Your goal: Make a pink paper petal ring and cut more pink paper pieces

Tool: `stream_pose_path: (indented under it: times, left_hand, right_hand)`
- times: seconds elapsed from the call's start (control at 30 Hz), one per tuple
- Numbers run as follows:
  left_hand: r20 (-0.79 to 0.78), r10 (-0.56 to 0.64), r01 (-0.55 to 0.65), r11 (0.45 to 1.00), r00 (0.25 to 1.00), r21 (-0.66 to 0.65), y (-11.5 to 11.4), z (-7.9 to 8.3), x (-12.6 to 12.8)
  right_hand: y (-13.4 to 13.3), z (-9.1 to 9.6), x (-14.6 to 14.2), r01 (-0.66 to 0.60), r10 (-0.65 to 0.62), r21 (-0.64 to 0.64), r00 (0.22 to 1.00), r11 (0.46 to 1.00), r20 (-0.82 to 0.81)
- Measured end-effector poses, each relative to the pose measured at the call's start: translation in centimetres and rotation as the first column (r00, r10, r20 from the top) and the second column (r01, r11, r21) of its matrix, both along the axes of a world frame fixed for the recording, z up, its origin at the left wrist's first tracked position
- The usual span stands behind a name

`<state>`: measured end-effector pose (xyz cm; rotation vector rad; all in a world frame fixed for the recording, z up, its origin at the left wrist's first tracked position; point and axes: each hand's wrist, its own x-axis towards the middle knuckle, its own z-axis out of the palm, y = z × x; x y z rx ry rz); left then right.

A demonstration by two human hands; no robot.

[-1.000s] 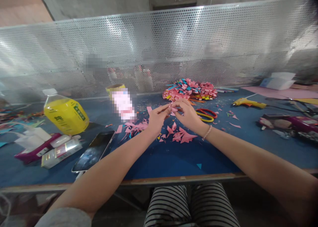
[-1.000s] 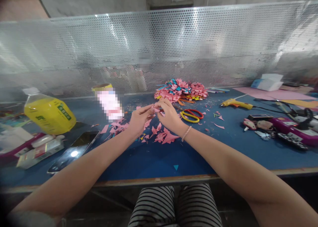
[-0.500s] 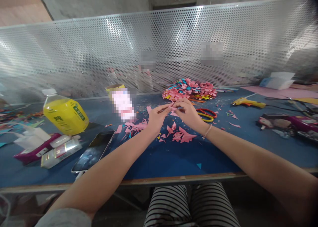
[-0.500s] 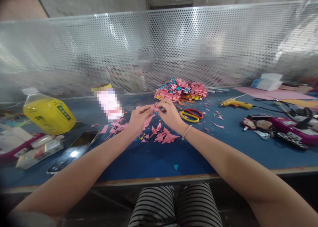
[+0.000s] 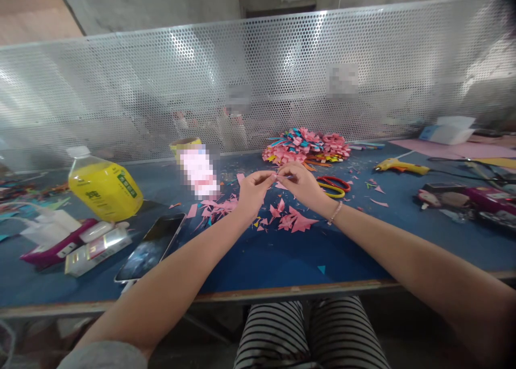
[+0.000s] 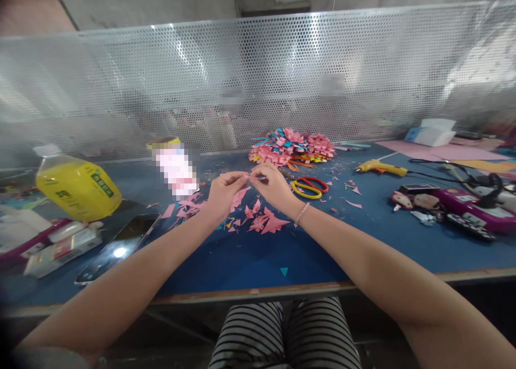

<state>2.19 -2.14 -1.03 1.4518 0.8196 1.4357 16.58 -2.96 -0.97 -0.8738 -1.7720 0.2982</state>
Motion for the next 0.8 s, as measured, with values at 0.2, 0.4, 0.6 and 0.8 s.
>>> stream_pose_path:
  times: [0.2,0.4,0.6,0.8]
  left_hand:
    - [0.046,-0.007,0.009,0.999,0.999,-0.044,-0.18,0.18,0.17]
    - [0.07,-0.025,0.031,0.997,0.997,-0.075,-0.35,0.42,0.24]
    - [0.055,-0.018,0.022,0.997,0.998,-0.079,-0.75,0.79,0.28]
    - [0.04,-0.015,0.019,0.996,0.999,-0.086,-0.61,0.71,0.23]
  right_hand:
    - [0.34,-0.13,0.08,-0.027,0.02,-0.116,0.998,0.993,-0.056]
    - [0.16,-0.14,-0.19,-0.082,0.048,-0.188,0.983,0.979,-0.179]
    - [-0.29,0.3,-0.24,-0.195,0.093,-0.294,0.94,0.936,-0.328]
    - [0.11,0.16,-0.1,-0.227,0.097,-0.327,0.924,0.917,-0.369]
